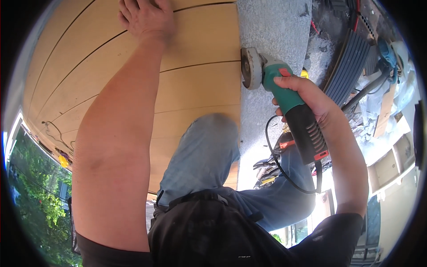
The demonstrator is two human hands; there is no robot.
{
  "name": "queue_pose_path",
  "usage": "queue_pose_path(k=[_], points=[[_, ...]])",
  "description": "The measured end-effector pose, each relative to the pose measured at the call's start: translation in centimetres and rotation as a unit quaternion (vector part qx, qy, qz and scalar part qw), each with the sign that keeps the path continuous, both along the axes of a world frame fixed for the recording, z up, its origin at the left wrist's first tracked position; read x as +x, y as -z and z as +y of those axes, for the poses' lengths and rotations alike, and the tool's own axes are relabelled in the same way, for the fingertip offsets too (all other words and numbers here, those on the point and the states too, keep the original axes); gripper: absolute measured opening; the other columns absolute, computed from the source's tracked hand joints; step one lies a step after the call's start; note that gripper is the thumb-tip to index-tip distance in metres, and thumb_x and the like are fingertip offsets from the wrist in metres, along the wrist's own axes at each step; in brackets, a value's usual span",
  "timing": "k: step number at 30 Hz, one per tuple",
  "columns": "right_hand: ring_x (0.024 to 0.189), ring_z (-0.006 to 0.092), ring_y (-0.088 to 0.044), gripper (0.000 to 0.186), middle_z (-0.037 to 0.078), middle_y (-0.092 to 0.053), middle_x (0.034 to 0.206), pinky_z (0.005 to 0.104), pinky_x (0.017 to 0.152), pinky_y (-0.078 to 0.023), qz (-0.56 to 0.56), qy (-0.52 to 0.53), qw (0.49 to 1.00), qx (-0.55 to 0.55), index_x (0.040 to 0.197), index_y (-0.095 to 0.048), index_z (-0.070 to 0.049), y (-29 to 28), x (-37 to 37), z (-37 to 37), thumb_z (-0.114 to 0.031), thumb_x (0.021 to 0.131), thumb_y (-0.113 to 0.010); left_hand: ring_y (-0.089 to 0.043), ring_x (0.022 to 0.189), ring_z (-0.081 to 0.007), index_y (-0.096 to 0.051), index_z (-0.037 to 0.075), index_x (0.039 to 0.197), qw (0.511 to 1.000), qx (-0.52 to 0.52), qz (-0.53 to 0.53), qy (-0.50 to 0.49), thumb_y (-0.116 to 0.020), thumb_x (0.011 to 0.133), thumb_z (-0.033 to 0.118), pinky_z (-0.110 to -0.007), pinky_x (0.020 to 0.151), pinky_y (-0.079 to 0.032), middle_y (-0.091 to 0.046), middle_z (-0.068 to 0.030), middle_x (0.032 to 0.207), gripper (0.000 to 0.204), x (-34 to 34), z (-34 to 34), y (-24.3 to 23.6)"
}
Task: The person trims the edges of decking boards using an angle grinder while holding the boards by hand, then sets the angle grinder down.
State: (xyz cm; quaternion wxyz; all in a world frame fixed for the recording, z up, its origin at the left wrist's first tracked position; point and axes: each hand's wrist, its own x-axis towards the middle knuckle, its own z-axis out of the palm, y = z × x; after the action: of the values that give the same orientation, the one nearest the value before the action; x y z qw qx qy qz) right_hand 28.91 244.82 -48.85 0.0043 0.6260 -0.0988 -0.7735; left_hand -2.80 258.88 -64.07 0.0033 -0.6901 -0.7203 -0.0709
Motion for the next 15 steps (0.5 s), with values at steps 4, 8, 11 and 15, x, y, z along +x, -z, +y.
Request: queue_pose_path(k=[4,8,11,15], points=[[0.067,0.0211,-0.070,0.055,0.013,-0.066,0.093,0.0332,0.056,-0.060,0.012,0.001,1.000,-0.007,0.124,-0.054,-0.001,0.2,0.1,-1.8,-0.038,0.090,-0.075,-0.022,0.155,-0.0364,-0.036,0.012,0.158,1.000,-0.015,0.002,-0.011,-0.044,0.101,0.035,-0.052,0.126,-0.017,-0.029,-0.0184,0.166,0.062,0.3,-0.2,-0.1],[0.069,0.0243,-0.070,0.057,0.014,-0.064,0.096,0.0369,0.059,-0.060,0.019,0.014,1.000,-0.003,0.130,-0.049,-0.003,-0.1,-0.3,-3.4,-0.035,0.091,-0.075,-0.022,0.155,-0.0354,-0.036,0.012,0.158,1.000,0.004,-0.007,-0.001,-0.044,0.101,0.035,-0.051,0.126,-0.017,-0.029,-0.0182,0.166,0.062,0.0,-0.1,0.3],[0.066,0.0215,-0.069,0.055,0.013,-0.065,0.093,0.0357,0.056,-0.059,0.001,0.011,1.000,-0.013,0.130,-0.052,-0.006,-0.4,-0.8,-4.8,-0.037,0.090,-0.074,-0.023,0.154,-0.0357,-0.036,0.012,0.158,1.000,0.010,-0.012,0.001,-0.044,0.101,0.035,-0.052,0.126,-0.018,-0.030,-0.0181,0.166,0.062,0.0,-0.2,0.5],[0.066,0.0219,-0.069,0.056,0.014,-0.065,0.095,0.0361,0.056,-0.059,0.004,0.015,0.999,-0.029,0.132,-0.051,-0.007,-0.2,-0.9,-6.9,-0.035,0.090,-0.075,-0.024,0.154,-0.0362,-0.037,0.012,0.158,1.000,0.011,-0.004,0.003,-0.044,0.100,0.035,-0.051,0.126,-0.018,-0.031,-0.0181,0.165,0.062,-0.2,0.0,0.6]])
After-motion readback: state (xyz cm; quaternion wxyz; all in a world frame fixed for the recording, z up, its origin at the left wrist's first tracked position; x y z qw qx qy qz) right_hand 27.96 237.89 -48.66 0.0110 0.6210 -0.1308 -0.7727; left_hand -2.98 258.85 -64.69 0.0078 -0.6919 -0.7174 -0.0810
